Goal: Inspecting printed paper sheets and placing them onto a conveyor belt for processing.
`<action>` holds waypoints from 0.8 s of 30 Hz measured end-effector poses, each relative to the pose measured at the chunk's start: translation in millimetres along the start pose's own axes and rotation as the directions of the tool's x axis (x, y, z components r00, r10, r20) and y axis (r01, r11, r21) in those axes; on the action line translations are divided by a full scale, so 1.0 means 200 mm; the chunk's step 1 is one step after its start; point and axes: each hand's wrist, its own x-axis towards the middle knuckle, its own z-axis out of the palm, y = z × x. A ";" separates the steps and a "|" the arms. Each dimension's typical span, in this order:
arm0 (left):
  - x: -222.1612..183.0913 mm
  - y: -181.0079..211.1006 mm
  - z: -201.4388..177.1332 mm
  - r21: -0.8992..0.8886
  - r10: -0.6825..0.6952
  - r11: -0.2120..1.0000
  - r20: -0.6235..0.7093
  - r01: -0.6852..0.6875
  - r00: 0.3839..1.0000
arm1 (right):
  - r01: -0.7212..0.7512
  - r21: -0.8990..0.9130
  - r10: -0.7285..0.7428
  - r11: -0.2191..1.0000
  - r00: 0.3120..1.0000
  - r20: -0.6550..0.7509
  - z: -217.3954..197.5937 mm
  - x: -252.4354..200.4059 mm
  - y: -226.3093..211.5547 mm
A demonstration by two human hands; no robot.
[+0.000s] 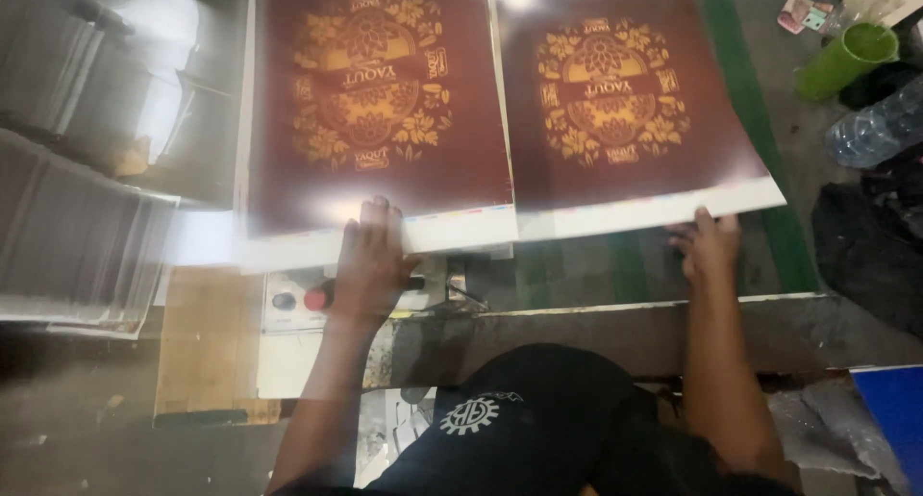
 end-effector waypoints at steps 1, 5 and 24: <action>0.01 0.00 -0.04 0.000 -0.001 1.000 -0.003 0.001 1.000 | 0.003 0.000 -0.003 1.000 1.000 0.001 0.02 0.09 0.01; 0.05 0.00 -0.13 -0.042 0.021 0.999 0.122 -0.016 0.992 | -0.060 0.128 0.035 0.990 0.981 0.191 0.12 0.35 0.01; 0.10 -0.18 -0.31 -0.257 0.034 0.965 0.334 0.056 0.942 | -0.278 -0.056 0.271 0.959 0.843 0.464 0.12 -0.48 0.03</action>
